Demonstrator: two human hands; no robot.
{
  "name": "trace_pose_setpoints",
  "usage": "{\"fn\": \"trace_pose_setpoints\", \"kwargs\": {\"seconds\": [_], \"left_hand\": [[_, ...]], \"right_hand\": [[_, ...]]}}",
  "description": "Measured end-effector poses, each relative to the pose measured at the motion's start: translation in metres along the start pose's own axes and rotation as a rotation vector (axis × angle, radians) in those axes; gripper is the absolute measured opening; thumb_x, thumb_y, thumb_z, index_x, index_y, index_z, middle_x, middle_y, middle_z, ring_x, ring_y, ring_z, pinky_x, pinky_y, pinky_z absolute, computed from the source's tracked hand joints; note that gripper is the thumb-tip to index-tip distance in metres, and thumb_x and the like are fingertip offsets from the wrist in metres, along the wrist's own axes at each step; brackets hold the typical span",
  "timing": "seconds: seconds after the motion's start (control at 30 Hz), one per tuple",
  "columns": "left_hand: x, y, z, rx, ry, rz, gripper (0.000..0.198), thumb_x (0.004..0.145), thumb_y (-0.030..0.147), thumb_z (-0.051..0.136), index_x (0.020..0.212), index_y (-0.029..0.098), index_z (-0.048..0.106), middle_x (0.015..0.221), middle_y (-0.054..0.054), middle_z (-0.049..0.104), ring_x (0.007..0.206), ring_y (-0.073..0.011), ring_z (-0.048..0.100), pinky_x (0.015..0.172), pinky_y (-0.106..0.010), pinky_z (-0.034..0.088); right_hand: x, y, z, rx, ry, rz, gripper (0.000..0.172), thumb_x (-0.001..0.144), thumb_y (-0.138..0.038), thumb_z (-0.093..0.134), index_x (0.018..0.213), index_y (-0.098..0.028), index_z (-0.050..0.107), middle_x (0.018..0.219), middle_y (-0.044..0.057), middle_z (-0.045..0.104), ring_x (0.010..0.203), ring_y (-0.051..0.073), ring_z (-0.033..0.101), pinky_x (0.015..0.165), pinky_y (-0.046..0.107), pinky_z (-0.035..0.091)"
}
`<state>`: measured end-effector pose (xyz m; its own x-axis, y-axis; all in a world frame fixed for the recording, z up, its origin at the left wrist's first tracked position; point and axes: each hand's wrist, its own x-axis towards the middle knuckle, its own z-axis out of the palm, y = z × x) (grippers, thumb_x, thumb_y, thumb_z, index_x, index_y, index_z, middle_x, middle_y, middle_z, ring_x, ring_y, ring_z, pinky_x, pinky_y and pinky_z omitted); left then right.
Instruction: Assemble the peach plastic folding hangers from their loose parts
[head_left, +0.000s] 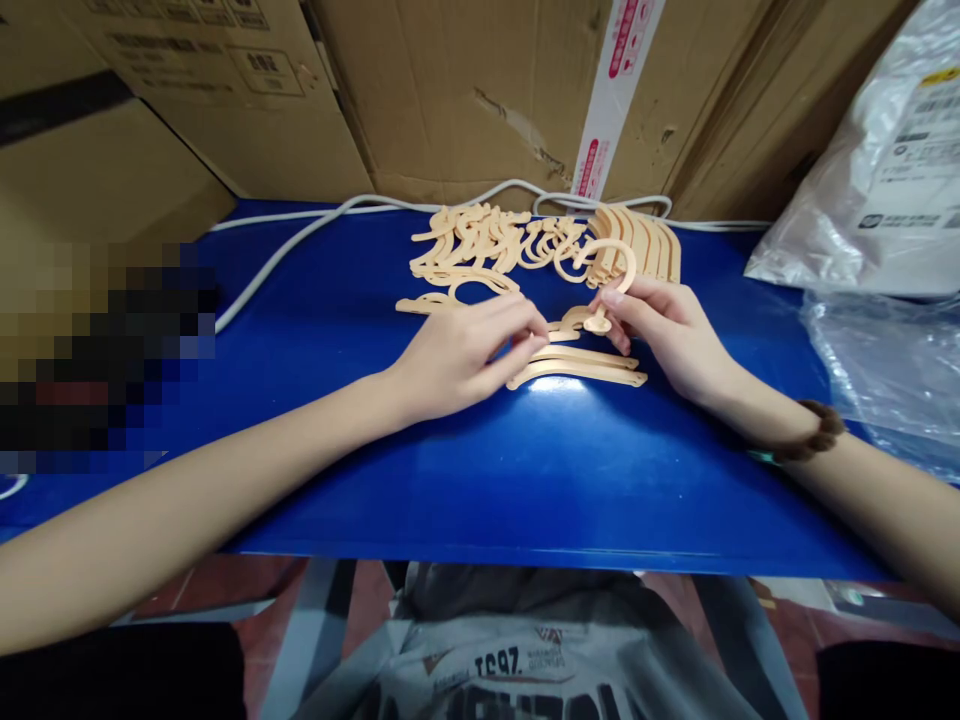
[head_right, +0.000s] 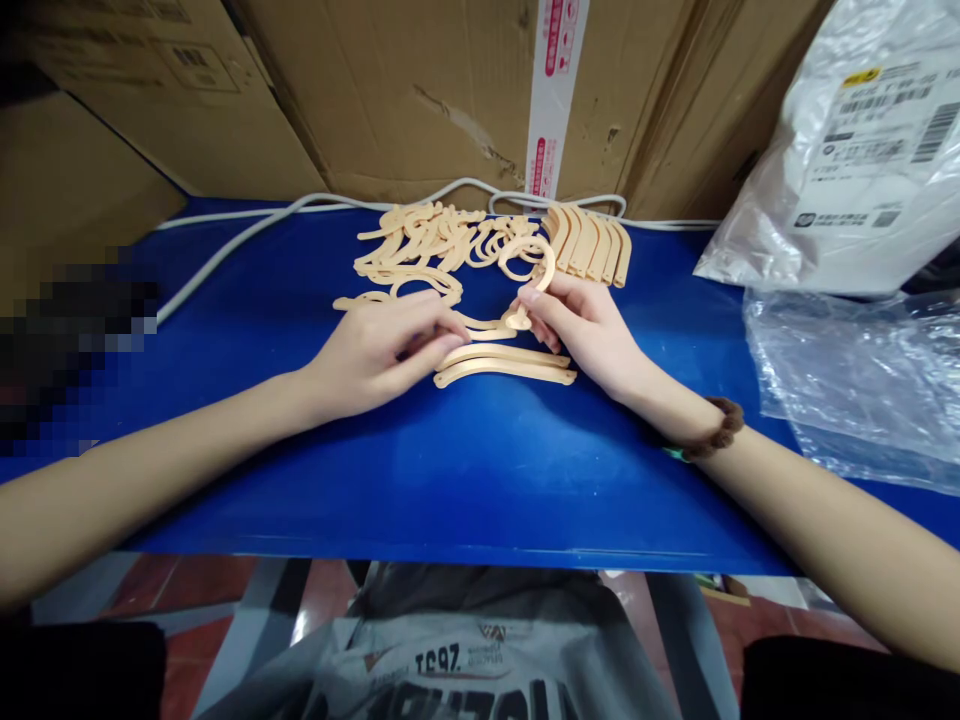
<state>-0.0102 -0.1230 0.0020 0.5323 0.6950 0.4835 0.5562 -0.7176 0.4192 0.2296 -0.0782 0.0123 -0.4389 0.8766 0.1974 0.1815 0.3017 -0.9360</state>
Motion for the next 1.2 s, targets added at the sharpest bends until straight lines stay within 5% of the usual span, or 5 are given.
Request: {"fn": "trace_pose_setpoints", "kwargs": {"seconds": [0.17, 0.4, 0.97, 1.1, 1.2], "left_hand": [[-0.001, 0.001, 0.003, 0.249, -0.075, 0.221, 0.022, 0.103, 0.027, 0.045, 0.110, 0.017, 0.063, 0.113, -0.009, 0.066, 0.099, -0.0195, 0.061, 0.081, -0.030, 0.047], [0.002, 0.003, 0.002, 0.295, -0.104, 0.170, 0.024, 0.101, 0.038, 0.048, 0.094, 0.016, 0.058, 0.102, -0.010, 0.066, 0.094, -0.0234, 0.057, 0.080, -0.035, 0.045], [0.001, 0.000, 0.010, 0.227, -0.140, 0.089, 0.020, 0.098, 0.036, 0.051, 0.091, 0.019, 0.060, 0.101, -0.007, 0.062, 0.088, -0.0207, 0.057, 0.075, -0.033, 0.047], [0.001, 0.004, 0.005, 0.252, -0.040, 0.089, 0.021, 0.098, 0.037, 0.053, 0.091, 0.019, 0.062, 0.102, -0.008, 0.068, 0.099, -0.0246, 0.060, 0.087, -0.039, 0.047], [0.003, 0.008, -0.005, 0.061, 0.145, -0.059, 0.022, 0.097, 0.041, 0.060, 0.092, 0.020, 0.065, 0.098, -0.005, 0.070, 0.097, -0.0220, 0.062, 0.090, -0.038, 0.048]], "right_hand": [[-0.001, 0.003, 0.002, 0.050, 0.027, 0.058, 0.032, 0.087, -0.047, 0.071, 0.078, -0.018, 0.063, 0.059, -0.004, 0.050, 0.049, 0.008, 0.044, 0.045, 0.021, 0.036], [0.001, 0.004, 0.003, 0.010, 0.045, 0.028, 0.037, 0.089, -0.049, 0.069, 0.071, -0.018, 0.062, 0.056, -0.004, 0.049, 0.048, 0.007, 0.041, 0.044, 0.021, 0.032], [0.003, 0.009, 0.002, 0.053, 0.079, 0.065, 0.041, 0.090, -0.059, 0.064, 0.079, -0.019, 0.067, 0.067, 0.001, 0.056, 0.057, 0.011, 0.048, 0.049, 0.023, 0.040], [0.003, 0.009, 0.000, 0.068, 0.091, 0.060, 0.039, 0.090, -0.059, 0.064, 0.085, -0.020, 0.067, 0.069, 0.001, 0.055, 0.058, 0.011, 0.049, 0.050, 0.022, 0.041], [0.004, 0.010, -0.003, 0.093, 0.108, 0.060, 0.037, 0.091, -0.058, 0.063, 0.089, -0.021, 0.066, 0.071, 0.000, 0.054, 0.059, 0.011, 0.051, 0.050, 0.023, 0.042]]}}
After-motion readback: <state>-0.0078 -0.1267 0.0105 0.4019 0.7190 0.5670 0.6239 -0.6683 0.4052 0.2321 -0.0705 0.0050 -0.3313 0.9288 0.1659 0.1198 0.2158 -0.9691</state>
